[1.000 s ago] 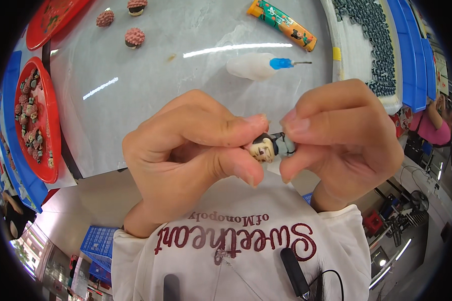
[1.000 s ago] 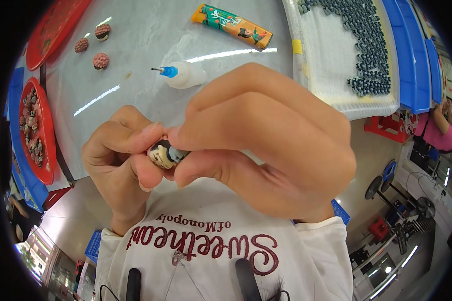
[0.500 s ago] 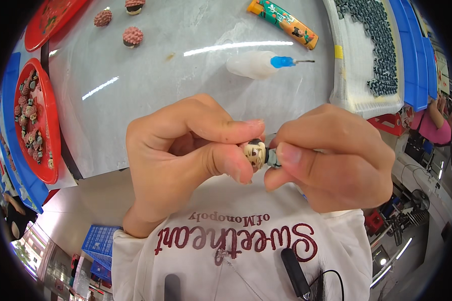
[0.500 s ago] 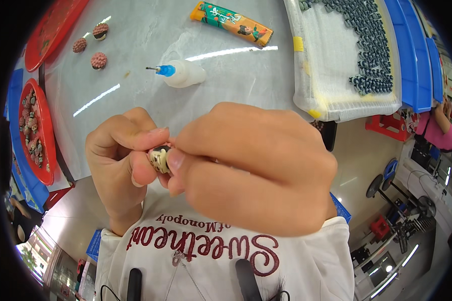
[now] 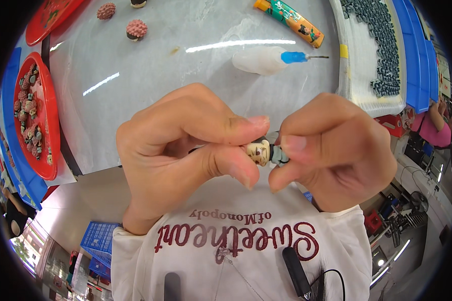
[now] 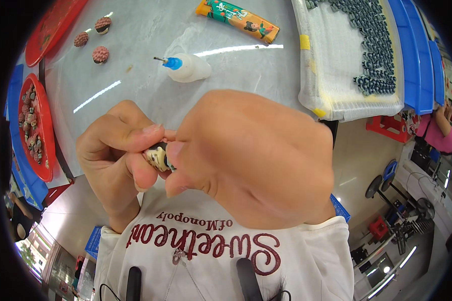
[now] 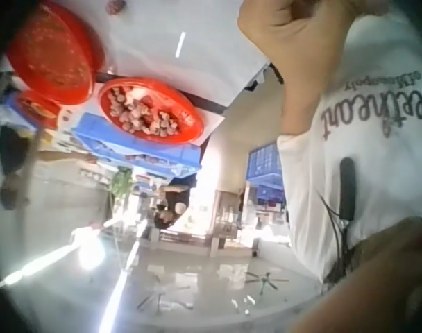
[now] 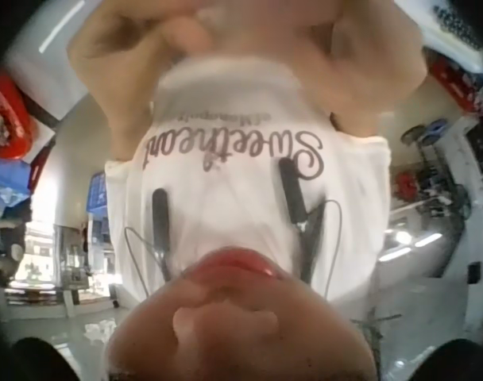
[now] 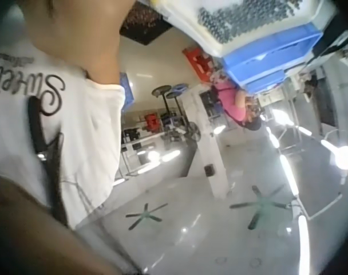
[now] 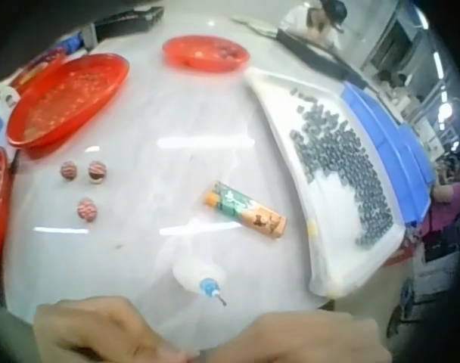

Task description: The person assembles figurines by applying glue from a squeeze bottle onto head pieces, attaching body pieces to them by hand, and placing the completed figurines into a tray.

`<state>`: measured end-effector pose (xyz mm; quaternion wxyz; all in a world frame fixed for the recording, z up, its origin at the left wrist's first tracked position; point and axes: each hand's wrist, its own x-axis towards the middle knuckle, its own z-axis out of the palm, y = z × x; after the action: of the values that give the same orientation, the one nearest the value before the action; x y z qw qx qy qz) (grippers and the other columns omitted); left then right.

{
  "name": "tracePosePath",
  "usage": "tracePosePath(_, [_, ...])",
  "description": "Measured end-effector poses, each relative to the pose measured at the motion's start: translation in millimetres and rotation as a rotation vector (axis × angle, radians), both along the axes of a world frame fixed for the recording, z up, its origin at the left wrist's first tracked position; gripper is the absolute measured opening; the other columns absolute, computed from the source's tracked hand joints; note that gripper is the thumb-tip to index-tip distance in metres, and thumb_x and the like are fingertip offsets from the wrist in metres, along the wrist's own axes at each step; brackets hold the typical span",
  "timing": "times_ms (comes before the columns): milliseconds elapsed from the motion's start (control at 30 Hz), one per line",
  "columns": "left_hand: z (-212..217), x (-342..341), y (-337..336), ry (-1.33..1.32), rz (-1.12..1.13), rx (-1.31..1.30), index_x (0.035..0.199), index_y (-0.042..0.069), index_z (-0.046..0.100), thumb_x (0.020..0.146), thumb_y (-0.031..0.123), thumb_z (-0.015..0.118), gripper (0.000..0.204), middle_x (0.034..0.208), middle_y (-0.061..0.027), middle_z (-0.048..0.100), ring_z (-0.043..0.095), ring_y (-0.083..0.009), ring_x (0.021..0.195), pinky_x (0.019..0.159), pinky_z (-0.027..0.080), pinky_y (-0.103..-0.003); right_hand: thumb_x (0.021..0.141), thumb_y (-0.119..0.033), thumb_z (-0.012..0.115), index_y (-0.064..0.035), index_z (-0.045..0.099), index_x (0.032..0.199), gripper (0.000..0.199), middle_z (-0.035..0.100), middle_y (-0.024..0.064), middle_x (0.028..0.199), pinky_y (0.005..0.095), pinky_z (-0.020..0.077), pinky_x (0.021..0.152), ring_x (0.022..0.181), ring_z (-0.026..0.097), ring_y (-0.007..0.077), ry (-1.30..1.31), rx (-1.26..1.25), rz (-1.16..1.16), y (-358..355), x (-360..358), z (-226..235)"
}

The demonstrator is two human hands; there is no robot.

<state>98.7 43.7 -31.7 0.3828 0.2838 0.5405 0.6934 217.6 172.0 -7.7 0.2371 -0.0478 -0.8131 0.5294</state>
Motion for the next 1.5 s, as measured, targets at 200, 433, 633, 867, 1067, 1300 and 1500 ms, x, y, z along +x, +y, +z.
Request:
tracePosePath(200, [11, 0, 7, -0.176, 0.021, -0.074, 0.094, -0.003, 0.049, 0.063, 0.035, 0.074, 0.054, 0.073, -0.0049, 0.052, 0.05, -0.0072, 0.059, 0.051, 0.04, -0.016, 0.06, -0.041, 0.069, 0.0005, 0.06, 0.089, 0.051, 0.05, 0.0061, 0.074, 0.0217, 0.0352, 0.052, 0.063, 0.045, 0.0122, -0.112, 0.078, 0.087, 7, -4, 2])
tracePosePath(433, [3, 2, 5, -0.211, -0.048, -0.132, 0.101, -0.004, 0.043, 0.056, 0.045, 0.074, 0.073, 0.07, -0.0061, 0.054, 0.055, -0.0103, 0.059, 0.051, 0.041, -0.015, 0.06, -0.046, 0.069, -0.0008, 0.063, 0.088, 0.053, 0.046, 0.0055, 0.076, 0.0229, 0.0331, 0.054, 0.064, 0.044, 0.0139, -0.081, -0.058, 0.153, 11, -5, -6])
tracePosePath(633, [7, 2, 5, -0.111, -0.005, -0.118, 0.096, -0.005, 0.048, 0.062, 0.045, 0.071, 0.064, 0.073, -0.0099, 0.057, 0.057, -0.0158, 0.062, 0.056, 0.044, -0.022, 0.061, -0.031, 0.075, 0.0014, 0.057, 0.094, 0.05, 0.048, 0.0112, 0.08, 0.0217, 0.0372, 0.055, 0.066, 0.047, 0.0143, 0.008, 0.128, 0.249, 18, -7, -3])
tracePosePath(867, [6, -1, 4, 0.475, -0.141, 0.007, 0.08, -0.008, 0.057, 0.073, 0.02, 0.061, 0.028, 0.071, -0.0159, 0.061, 0.059, -0.0195, 0.061, 0.055, 0.045, -0.025, 0.054, -0.006, 0.08, 0.0038, 0.049, 0.103, 0.059, 0.054, 0.0177, 0.083, 0.0236, 0.0439, 0.056, 0.066, 0.053, 0.0182, 0.017, 0.177, 0.034, 10, 0, -2])
tracePosePath(1067, [0, -2, 3, 0.715, -0.048, 0.038, 0.071, -0.006, 0.057, 0.075, 0.018, 0.06, 0.024, 0.059, -0.0119, 0.057, 0.055, -0.0192, 0.049, 0.046, 0.042, -0.024, 0.053, -0.006, 0.08, 0.0033, 0.049, 0.104, 0.061, 0.056, 0.0157, 0.078, 0.0253, 0.039, 0.053, 0.064, 0.051, 0.0181, 0.04, 0.289, 0.065, 9, -4, -9])
tracePosePath(1300, [-4, 2, 3, 0.729, 0.014, 0.066, 0.067, -0.005, 0.057, 0.076, 0.014, 0.059, 0.021, 0.055, -0.0097, 0.055, 0.052, -0.0177, 0.044, 0.042, 0.04, -0.024, 0.051, -0.006, 0.08, -0.0007, 0.051, 0.104, 0.06, 0.056, 0.0118, 0.076, 0.0246, 0.0348, 0.052, 0.062, 0.048, 0.0165, 0.03, 0.25, 0.046, 6, -1, -10])
tracePosePath(1500, [-5, 2, 3, 0.673, 0.038, 0.086, 0.067, 0.002, 0.058, 0.058, -0.001, 0.063, 0.011, 0.057, -0.0054, 0.056, 0.054, -0.0188, 0.046, 0.041, 0.042, -0.024, 0.052, -0.006, 0.08, -0.0005, 0.051, 0.103, 0.059, 0.055, 0.0109, 0.074, 0.0244, 0.0348, 0.051, 0.061, 0.047, 0.0157, 0.019, 0.27, 0.045, 4, -1, -12])
